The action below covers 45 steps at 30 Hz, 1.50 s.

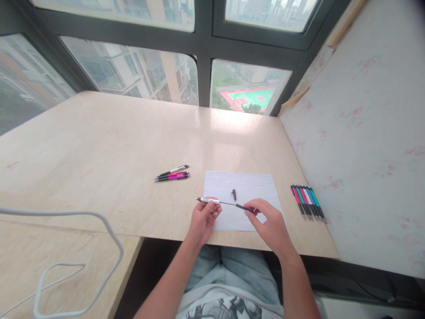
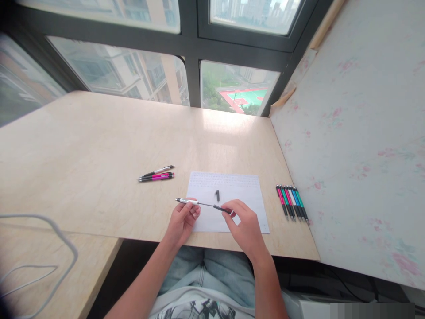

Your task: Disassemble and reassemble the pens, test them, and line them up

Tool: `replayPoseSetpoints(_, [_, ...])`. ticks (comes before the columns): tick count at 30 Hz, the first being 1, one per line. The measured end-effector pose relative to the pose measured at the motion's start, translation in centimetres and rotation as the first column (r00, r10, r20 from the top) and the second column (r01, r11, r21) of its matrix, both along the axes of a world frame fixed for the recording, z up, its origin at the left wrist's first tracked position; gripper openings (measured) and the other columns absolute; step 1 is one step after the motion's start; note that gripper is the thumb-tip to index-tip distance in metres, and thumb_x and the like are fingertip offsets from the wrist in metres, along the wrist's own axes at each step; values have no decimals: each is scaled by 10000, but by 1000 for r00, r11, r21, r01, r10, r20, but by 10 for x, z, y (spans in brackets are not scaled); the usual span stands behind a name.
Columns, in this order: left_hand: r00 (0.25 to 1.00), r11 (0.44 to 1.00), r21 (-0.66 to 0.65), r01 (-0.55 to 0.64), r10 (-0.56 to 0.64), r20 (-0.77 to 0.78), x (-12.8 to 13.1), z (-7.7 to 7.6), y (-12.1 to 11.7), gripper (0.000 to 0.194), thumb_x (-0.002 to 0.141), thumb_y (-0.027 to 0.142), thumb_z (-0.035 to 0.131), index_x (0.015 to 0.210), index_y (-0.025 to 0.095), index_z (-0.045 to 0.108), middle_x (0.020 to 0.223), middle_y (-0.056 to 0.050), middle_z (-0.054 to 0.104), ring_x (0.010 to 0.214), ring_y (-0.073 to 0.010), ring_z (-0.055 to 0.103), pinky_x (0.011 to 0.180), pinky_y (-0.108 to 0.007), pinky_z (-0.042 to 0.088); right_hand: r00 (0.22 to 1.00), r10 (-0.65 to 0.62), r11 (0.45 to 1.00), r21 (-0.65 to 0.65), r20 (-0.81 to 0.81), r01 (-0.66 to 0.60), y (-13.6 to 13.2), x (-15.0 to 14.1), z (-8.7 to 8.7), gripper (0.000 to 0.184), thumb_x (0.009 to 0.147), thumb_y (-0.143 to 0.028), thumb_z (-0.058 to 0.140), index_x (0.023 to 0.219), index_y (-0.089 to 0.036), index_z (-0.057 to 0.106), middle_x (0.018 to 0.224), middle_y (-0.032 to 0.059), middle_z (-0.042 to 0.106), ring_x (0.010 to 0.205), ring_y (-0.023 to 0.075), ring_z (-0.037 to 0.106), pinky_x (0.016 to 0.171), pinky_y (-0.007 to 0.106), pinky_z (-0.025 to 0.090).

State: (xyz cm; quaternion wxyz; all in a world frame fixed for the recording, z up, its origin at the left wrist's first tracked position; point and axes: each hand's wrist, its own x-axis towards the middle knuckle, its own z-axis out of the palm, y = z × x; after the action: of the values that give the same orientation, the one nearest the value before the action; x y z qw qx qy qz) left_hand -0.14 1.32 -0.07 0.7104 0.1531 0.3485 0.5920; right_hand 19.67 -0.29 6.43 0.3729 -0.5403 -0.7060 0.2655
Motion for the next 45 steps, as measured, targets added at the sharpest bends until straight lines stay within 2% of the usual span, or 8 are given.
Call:
replayPoseSetpoints(4, [1000,1000,-3,-7,7,14,0,0,0,227,736,285,804,870,124,717,701,-33,672,666,-106,617,641,-218,470,996,-66,997,-23,52,67,-1,17,-9,129,878,-247,579,956,-230,681,927,58,704,761,201,625,695,350,533])
replayPoseSetpoints(9, [1000,1000,-3,-2,2,-2,1,1,0,242,729,296,809,872,127,713,704,-33,672,657,-106,614,624,-218,468,959,-267,956,-95,99,276,9,20,-48,180,849,-304,580,933,-199,700,876,70,721,672,196,611,624,341,520])
replayPoseSetpoints(12, [1000,1000,-2,6,-6,-14,1,1,0,250,721,302,814,871,128,715,706,-34,672,656,-110,615,627,-225,477,928,-354,931,-52,115,361,22,7,-65,217,847,-322,563,952,-190,699,864,70,719,647,193,592,648,348,503])
replayPoseSetpoints(19, [1000,1000,-2,8,-8,-30,1,3,1,246,719,304,818,866,130,725,710,-34,673,681,-112,619,678,-236,495,869,-459,886,23,184,463,41,-25,-62,252,890,-369,532,955,-189,696,883,75,705,636,187,559,668,334,447])
replayPoseSetpoints(22, [999,1000,1,16,-16,-34,2,4,1,237,726,301,813,864,128,728,710,-33,669,680,-111,616,671,-231,485,906,-416,907,-36,80,419,31,-25,-54,300,925,-396,491,916,-181,699,900,80,705,678,190,578,697,329,452])
replayPoseSetpoints(27, [994,998,45,51,-47,-96,4,2,0,186,770,275,775,875,129,726,721,-39,679,683,-124,620,672,-249,472,962,-153,960,-264,-226,91,10,-23,-35,388,973,-419,418,841,-187,700,739,37,682,608,162,569,582,271,444])
replayPoseSetpoints(32, [983,991,102,87,-69,-171,5,2,-2,171,797,274,744,886,132,710,820,-59,712,737,-143,649,697,-257,474,984,-84,983,-175,-155,56,4,-27,-25,205,901,-330,579,773,-200,674,751,24,682,663,161,576,617,269,447])
replayPoseSetpoints(45, [975,984,104,147,-126,-181,6,3,-3,203,822,286,726,950,148,648,874,-74,739,732,-136,676,696,-244,511,999,29,992,-118,-28,-32,0,-12,-22,88,868,-190,585,832,-210,663,817,32,679,781,178,613,590,260,458])
